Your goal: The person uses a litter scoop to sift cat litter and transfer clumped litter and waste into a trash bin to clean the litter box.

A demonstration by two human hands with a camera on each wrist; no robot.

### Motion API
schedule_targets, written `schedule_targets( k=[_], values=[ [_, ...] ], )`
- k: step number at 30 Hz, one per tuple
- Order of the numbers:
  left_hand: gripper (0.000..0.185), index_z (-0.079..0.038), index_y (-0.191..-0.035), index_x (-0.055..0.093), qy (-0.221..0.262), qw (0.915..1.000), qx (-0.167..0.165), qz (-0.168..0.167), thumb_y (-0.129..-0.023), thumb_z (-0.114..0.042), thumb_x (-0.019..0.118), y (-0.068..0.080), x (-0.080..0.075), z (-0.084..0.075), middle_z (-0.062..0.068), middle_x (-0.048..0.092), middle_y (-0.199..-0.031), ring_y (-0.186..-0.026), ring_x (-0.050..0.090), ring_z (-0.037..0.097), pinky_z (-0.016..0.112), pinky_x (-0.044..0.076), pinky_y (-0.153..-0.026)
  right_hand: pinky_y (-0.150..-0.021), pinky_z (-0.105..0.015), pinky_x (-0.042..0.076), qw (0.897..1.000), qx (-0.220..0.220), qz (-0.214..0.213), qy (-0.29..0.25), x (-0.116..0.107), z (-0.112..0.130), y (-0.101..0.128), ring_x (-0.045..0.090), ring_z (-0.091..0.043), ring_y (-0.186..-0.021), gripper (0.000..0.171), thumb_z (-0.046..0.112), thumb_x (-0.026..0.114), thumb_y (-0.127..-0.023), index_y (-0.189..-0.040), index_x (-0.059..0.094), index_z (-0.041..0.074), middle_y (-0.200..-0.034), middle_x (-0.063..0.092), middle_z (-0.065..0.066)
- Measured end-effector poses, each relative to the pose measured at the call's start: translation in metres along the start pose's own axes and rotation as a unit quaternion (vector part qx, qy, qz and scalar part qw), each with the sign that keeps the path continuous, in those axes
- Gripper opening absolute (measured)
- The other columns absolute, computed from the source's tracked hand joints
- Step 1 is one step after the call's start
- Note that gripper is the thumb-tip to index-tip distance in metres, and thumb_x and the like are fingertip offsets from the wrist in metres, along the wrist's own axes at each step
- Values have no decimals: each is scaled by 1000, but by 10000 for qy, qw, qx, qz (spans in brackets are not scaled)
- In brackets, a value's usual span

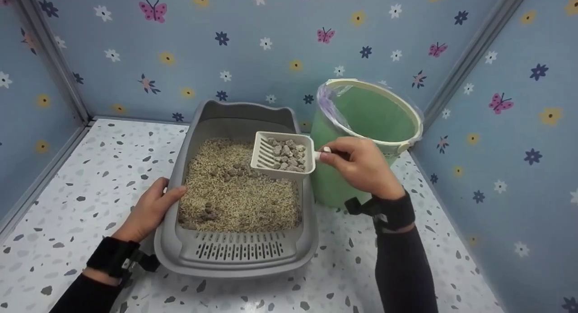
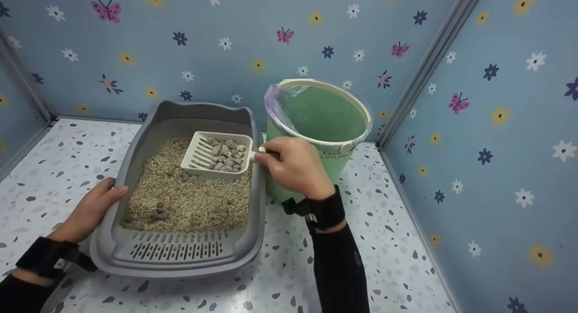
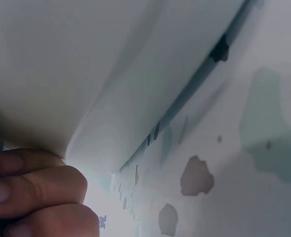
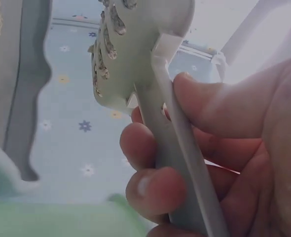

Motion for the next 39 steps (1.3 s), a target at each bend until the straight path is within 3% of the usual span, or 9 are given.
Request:
schedule_targets(
  k=[10,18,28,34,39],
  values=[
    [55,1,-133,48,198,9998,-17,44,-114,-49,59,1,1,1,20,61,-104,-81,72,27,41,67,-67,-59,-23,43,9934,896,-421,580,-79,1,-22,52,-15,-64,13,18,79,-106,-108,87,7,-82,73,-6],
    [53,0,-131,49,129,9999,75,12,-114,-49,58,0,1,0,18,61,-103,-80,70,25,39,66,-67,-54,-25,33,9837,1440,-671,837,-118,-31,-29,41,-11,-59,26,26,75,-110,-100,85,4,-80,71,-7],
    [55,1,-134,48,271,9996,8,47,-114,-49,59,0,2,-1,21,61,-107,-83,72,28,42,68,-68,-52,-26,35,9619,2161,-730,1507,-146,-74,-22,44,-11,-57,34,34,73,-111,-100,84,3,-79,70,-5],
    [54,1,-134,47,342,9994,5,55,-114,-48,60,0,3,0,22,62,-106,-81,74,29,43,68,-69,-54,-32,35,9471,2374,-236,2145,-145,-91,-23,47,-20,-61,38,36,72,-110,-99,83,2,-71,60,-4],
    [54,1,-132,48,264,9996,41,27,-114,-48,60,0,2,0,18,60,-102,-79,71,27,41,67,-66,-57,-38,37,9387,2169,216,2670,-137,-97,-26,50,-25,-63,37,37,76,-109,-94,80,2,-71,59,-6]
  ],
)
Point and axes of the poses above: each hand's wrist, its own y-axis away from the middle knuckle, its own x-axis out of the palm, z = x × y, the point moved 6 cm from there along -y, towards the middle knuckle
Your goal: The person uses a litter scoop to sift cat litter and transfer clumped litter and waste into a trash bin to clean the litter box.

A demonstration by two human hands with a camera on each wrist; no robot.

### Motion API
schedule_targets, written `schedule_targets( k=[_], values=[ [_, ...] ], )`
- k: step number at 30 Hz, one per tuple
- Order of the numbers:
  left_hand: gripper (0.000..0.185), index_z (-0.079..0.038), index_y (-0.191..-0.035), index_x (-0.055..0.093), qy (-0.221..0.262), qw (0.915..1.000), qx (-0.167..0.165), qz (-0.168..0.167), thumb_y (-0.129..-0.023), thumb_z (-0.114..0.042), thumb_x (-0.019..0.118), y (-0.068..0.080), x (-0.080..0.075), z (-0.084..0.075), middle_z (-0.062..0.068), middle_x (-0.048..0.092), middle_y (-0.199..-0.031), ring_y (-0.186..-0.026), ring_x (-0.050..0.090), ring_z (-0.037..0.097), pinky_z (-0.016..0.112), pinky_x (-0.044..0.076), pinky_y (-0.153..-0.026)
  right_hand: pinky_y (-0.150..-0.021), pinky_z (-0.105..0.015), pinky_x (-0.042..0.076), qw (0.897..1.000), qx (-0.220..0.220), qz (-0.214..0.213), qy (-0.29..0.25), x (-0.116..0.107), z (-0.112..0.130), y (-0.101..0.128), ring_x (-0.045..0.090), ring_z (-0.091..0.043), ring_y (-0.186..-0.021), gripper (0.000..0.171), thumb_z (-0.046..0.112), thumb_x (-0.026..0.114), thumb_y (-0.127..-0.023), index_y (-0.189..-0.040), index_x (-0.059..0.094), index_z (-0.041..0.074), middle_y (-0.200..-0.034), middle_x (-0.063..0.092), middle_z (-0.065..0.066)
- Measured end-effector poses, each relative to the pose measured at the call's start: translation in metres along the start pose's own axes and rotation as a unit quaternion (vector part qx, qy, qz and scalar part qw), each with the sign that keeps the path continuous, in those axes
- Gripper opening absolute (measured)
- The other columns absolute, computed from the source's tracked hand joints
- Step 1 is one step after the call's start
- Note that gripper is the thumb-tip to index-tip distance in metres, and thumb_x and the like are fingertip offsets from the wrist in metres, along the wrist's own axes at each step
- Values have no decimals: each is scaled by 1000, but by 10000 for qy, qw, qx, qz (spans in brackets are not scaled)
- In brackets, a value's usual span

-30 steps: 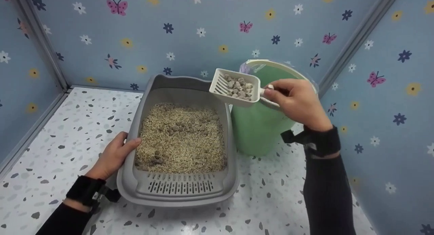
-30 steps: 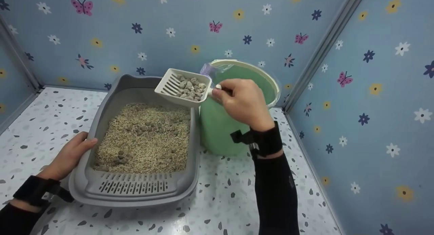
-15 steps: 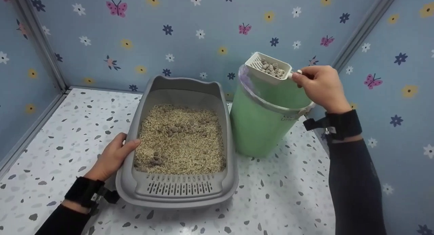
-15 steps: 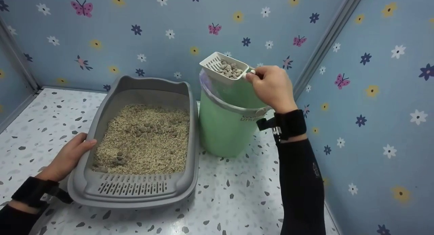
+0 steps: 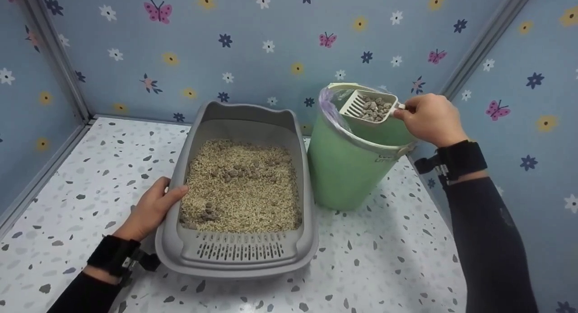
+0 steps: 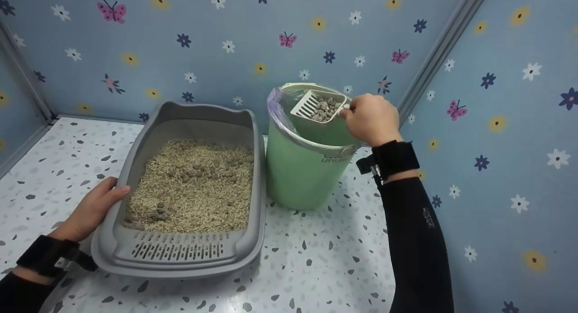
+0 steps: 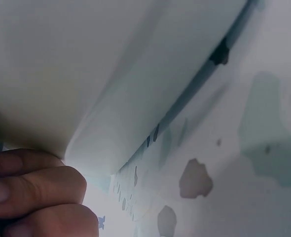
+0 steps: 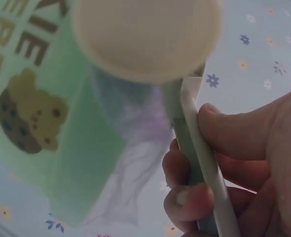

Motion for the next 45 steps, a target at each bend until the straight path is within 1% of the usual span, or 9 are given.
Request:
schedule_targets(
  k=[7,13,17,23,28,34,36,39,45],
  values=[
    [54,1,-133,49,-53,10000,45,-19,-114,-48,60,0,-1,-1,21,62,-107,-84,71,26,38,66,-72,-59,-46,42,9975,-341,224,583,9,5,-1,58,-31,-69,35,36,79,-106,-90,76,6,-75,63,-7],
    [57,1,-135,49,-56,10000,-28,-14,-113,-50,60,0,0,0,20,62,-107,-84,70,26,39,67,-70,-65,-60,56,9948,-462,276,867,10,9,-2,69,-37,-76,28,31,82,-104,-104,84,3,-91,77,-16],
    [58,1,-135,49,-79,10000,-33,9,-113,-51,60,0,0,0,21,62,-108,-84,71,27,40,67,-70,-68,-65,60,9913,-506,286,1178,10,9,0,72,-43,-83,25,25,83,-103,-111,83,1,-100,78,-20],
    [56,1,-133,49,-102,9999,-39,8,-113,-51,60,-1,-1,0,19,61,-105,-82,70,26,40,67,-68,-64,-62,59,9833,-709,208,1661,6,11,2,69,-39,-79,15,12,83,-98,-108,82,0,-97,74,-18],
    [55,0,-132,49,-61,10000,-75,13,-113,-50,60,-1,0,3,18,61,-105,-83,70,27,40,67,-69,-56,-54,53,9708,-1211,-222,2057,3,18,5,62,-34,-68,3,0,79,-95,-97,78,0,-88,71,-17],
    [54,0,-133,48,-33,10000,-60,37,-114,-49,59,-1,0,4,17,60,-104,-80,71,27,42,67,-66,-54,-48,51,9446,-1874,-631,2621,4,29,12,62,-35,-67,14,-2,78,-95,-87,68,1,-81,65,-15],
    [54,1,-133,47,-12,10000,-32,49,-114,-48,59,-1,1,3,17,59,-102,-78,70,26,42,67,-65,-55,-49,52,9415,-1909,-624,2708,4,32,13,63,-35,-67,15,-1,79,-96,-87,67,0,-81,64,-15],
    [53,0,-132,47,2,10000,-17,56,-115,-48,59,0,1,2,16,59,-100,-75,71,26,42,67,-64,-55,-51,54,9468,-1744,-448,2669,3,31,13,62,-35,-68,15,1,79,-96,-90,66,-1,-82,63,-16],
    [52,0,-130,47,34,10000,-46,58,-114,-48,60,0,1,2,19,61,-102,-76,72,27,43,67,-65,-50,-50,47,9727,-1064,-119,2059,-4,22,12,52,-32,-65,11,5,74,-96,-90,65,2,-82,60,-14]
  ],
)
Point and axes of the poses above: each hand's wrist, its own y-axis away from the middle knuckle, its own x-axis out of the palm, z = x × y, the point moved 6 cm from there along -y, towards the middle knuckle
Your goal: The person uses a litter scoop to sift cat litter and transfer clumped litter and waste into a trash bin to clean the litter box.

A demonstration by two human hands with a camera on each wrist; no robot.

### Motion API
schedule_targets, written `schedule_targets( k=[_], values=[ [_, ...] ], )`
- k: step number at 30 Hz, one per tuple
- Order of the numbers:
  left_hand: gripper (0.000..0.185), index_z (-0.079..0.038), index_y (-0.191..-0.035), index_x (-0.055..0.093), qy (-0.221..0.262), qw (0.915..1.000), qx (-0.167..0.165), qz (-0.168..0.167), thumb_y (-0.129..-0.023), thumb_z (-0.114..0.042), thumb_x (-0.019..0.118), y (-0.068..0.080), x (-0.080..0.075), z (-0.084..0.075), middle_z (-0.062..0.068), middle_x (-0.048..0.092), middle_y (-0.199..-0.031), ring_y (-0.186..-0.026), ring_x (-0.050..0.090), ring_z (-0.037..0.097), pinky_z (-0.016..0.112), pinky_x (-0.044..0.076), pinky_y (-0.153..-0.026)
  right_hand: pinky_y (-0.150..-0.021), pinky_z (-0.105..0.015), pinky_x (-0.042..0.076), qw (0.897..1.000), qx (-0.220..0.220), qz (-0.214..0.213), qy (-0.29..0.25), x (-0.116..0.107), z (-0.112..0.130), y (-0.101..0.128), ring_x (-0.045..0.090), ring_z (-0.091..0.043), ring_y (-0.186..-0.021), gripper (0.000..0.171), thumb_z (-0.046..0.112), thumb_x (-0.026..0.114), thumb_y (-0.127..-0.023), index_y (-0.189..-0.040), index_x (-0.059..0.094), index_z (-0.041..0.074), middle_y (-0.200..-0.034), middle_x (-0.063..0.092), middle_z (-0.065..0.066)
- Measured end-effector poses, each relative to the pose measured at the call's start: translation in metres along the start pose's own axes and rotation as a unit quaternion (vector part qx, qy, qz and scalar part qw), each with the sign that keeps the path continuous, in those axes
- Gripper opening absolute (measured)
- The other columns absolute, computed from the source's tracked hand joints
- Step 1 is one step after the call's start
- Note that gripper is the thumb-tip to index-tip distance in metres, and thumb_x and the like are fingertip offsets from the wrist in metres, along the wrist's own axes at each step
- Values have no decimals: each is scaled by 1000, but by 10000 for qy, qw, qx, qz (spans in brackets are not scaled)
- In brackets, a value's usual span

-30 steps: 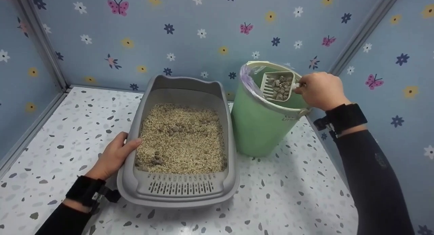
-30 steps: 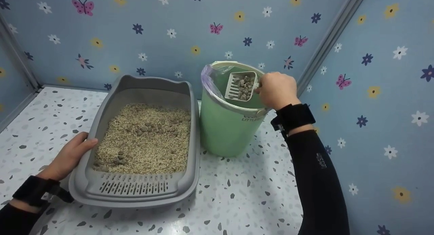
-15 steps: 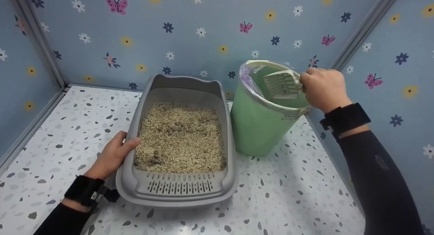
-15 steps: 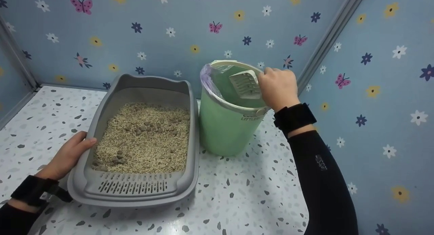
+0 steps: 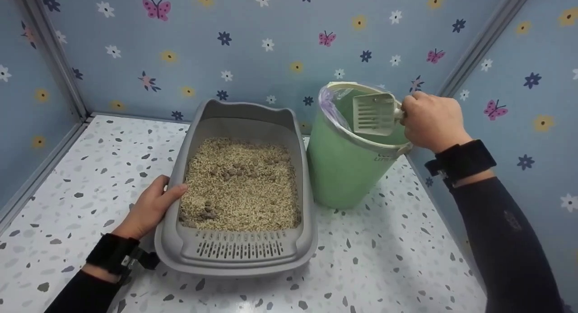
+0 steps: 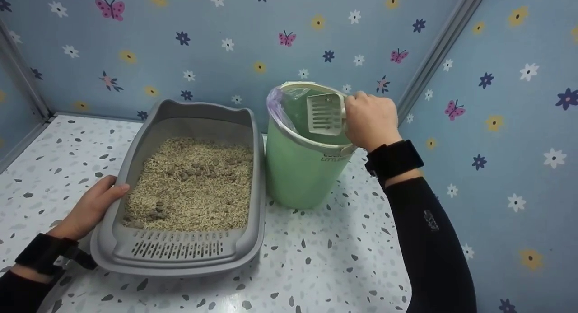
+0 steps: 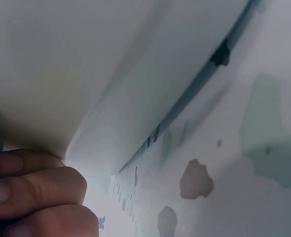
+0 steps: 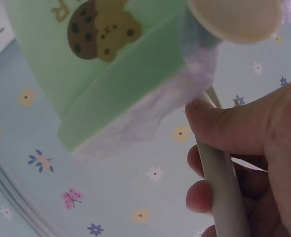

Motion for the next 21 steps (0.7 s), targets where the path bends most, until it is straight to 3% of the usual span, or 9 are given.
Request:
schedule_targets(
  k=[5,11,13,16,21],
  values=[
    [53,0,-130,47,-25,10000,-8,3,-114,-48,60,-2,0,2,18,60,-104,-80,71,28,43,68,-67,-56,-58,53,9964,577,-18,-614,-13,-14,5,63,-38,-72,18,16,74,-100,-108,74,0,-97,71,-19],
    [54,1,-131,47,-35,10000,-14,20,-114,-49,60,-2,0,0,17,58,-103,-78,70,27,42,67,-66,-57,-49,43,9862,686,-867,-1236,-47,-12,14,61,-35,-74,30,29,77,-105,-113,77,0,-101,75,-21],
    [55,1,-131,47,-17,10000,-8,27,-114,-50,60,-1,-1,-1,17,58,-103,-78,71,27,43,67,-66,-58,-44,38,9822,561,-1093,-1418,-58,-3,16,58,-32,-73,30,28,80,-104,-114,78,0,-99,75,-20],
    [55,1,-130,47,-53,10000,11,21,-113,-50,60,-1,-1,-3,17,58,-103,-78,70,27,42,67,-65,-62,-42,41,9790,292,-1210,-1614,-70,20,17,60,-28,-74,25,25,83,-103,-111,79,2,-98,77,-17],
    [56,1,-130,48,-200,9998,51,-7,-113,-52,60,0,-1,-3,17,58,-102,-78,69,26,40,66,-66,-60,-41,45,9823,-219,-943,-1604,-67,68,9,60,-28,-71,25,26,86,-100,-100,78,3,-91,74,-12]
  ],
)
Point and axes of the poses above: each hand's wrist, its own y-axis away from the middle knuckle, its own x-axis out of the palm, z = x × y, the point moved 6 cm from there along -y, towards the middle knuckle
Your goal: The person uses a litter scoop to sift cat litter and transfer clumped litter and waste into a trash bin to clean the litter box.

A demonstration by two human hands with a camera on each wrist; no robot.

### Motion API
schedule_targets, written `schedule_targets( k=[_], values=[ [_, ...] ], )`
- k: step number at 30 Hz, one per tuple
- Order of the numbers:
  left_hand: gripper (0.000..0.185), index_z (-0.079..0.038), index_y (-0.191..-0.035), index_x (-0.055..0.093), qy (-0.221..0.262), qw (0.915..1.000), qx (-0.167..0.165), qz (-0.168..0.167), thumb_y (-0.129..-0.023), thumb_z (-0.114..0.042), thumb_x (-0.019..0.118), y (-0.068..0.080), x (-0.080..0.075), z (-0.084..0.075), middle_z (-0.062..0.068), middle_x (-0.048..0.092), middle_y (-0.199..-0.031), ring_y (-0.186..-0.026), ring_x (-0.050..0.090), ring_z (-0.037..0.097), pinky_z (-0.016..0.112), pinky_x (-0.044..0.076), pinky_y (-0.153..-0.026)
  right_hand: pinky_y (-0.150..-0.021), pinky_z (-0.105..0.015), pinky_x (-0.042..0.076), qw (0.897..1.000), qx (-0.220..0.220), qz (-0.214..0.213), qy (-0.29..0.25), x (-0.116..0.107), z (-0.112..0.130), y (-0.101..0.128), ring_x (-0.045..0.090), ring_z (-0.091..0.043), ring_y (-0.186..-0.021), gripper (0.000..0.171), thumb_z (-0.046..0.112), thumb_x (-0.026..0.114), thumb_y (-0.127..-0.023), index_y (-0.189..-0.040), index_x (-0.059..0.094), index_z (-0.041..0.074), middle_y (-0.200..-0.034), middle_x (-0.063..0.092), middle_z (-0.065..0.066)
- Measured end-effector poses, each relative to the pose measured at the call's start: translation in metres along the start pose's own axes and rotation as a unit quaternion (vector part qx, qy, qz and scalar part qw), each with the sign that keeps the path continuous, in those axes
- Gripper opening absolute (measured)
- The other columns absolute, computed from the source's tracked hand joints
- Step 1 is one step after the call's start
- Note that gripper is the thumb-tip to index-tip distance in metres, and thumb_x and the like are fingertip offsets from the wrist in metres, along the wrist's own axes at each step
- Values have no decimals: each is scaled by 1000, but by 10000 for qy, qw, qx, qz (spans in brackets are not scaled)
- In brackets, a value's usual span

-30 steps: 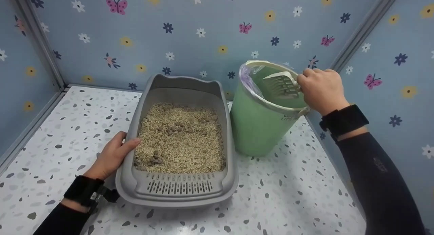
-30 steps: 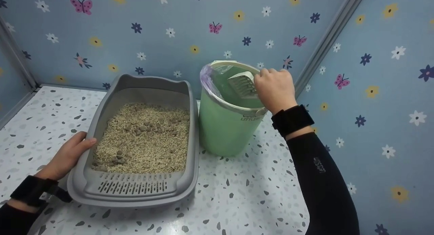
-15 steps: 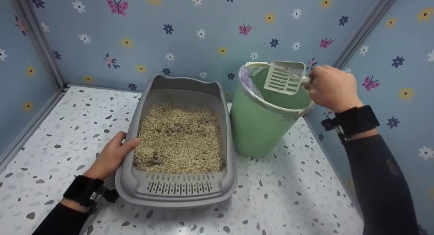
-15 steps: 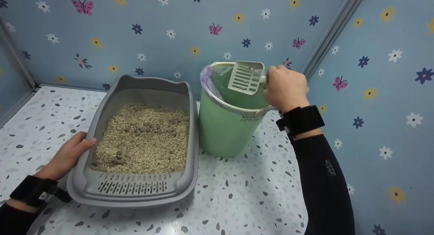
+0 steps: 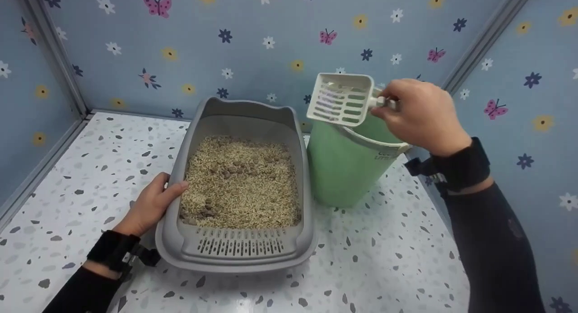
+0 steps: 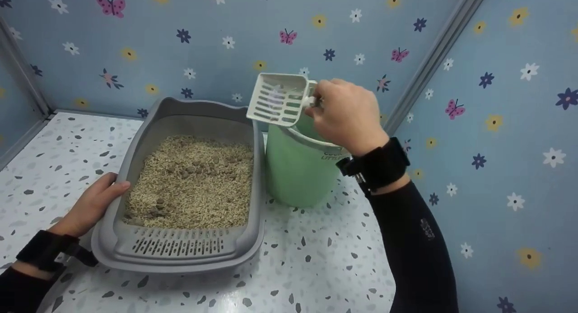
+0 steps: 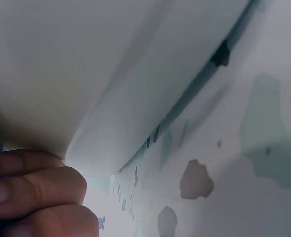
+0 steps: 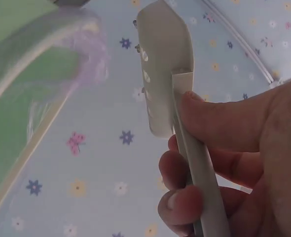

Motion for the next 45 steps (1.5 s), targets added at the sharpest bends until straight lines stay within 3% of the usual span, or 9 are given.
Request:
schedule_targets(
  k=[3,9,15,20,25,28,34,40,45],
  values=[
    [57,1,-131,48,-22,10000,-1,-17,-113,-52,59,0,0,1,18,59,-103,-79,70,25,40,66,-66,-57,-43,48,9991,-199,375,60,20,24,-6,61,-28,-70,25,29,86,-99,-99,77,5,-90,73,-9],
    [57,0,-132,47,28,10000,-42,10,-113,-52,59,0,0,3,17,60,-102,-78,69,26,41,66,-65,-63,-48,59,9931,-566,1008,172,61,65,-15,70,-28,-77,27,33,84,-100,-109,78,9,-97,75,-7],
    [58,0,-133,47,118,9999,-77,50,-113,-52,60,1,1,3,16,57,-101,-75,69,26,43,67,-62,-54,-51,55,9841,-1148,1126,754,101,96,-24,66,-30,-69,22,28,81,-100,-95,73,8,-87,70,-8],
    [58,0,-133,46,281,9995,-105,74,-113,-52,61,2,2,3,19,59,-101,-74,72,29,46,68,-63,-54,-52,55,9742,-1494,1230,1163,132,112,-28,64,-31,-68,17,19,78,-98,-89,69,6,-84,69,-11],
    [56,0,-131,44,633,9977,-165,185,-114,-50,62,2,5,2,25,61,-101,-70,76,36,54,68,-61,-55,-55,56,9710,-1479,1566,1041,156,122,-27,65,-31,-66,22,19,82,-93,-81,65,10,-79,69,-10],
    [55,0,-129,46,424,9990,-91,103,-114,-50,61,2,3,1,22,60,-100,-71,75,31,48,68,-62,-55,-55,56,9641,-1514,2024,817,169,131,-23,61,-29,-62,28,22,81,-95,-77,61,13,-72,63,-6],
    [57,-1,-129,48,110,9999,-35,-6,-112,-53,61,1,0,1,17,59,-102,-78,71,26,42,67,-66,-61,-44,48,9351,-1449,3233,-43,191,152,-16,55,-22,-65,32,37,77,-105,-83,64,18,-70,55,3],
    [59,0,-133,47,254,9996,-118,28,-112,-53,62,1,1,4,24,63,-111,-85,76,32,45,69,-70,-60,-35,42,9029,-1373,3977,-878,208,166,-14,49,-16,-61,39,40,71,-111,-81,60,18,-70,51,5],
    [61,1,-135,47,244,9996,-111,19,-112,-53,62,1,0,4,27,63,-116,-89,77,33,45,70,-72,-56,-29,48,8630,-1107,4588,-1801,224,170,-13,56,-14,-54,41,36,67,-114,-83,72,11,-71,69,-5]
  ],
)
Point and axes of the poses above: each hand's wrist, its own y-axis away from the middle knuckle, its own x-axis out of the palm, z = x × y, the point moved 6 cm from there along -y, towards the middle knuckle
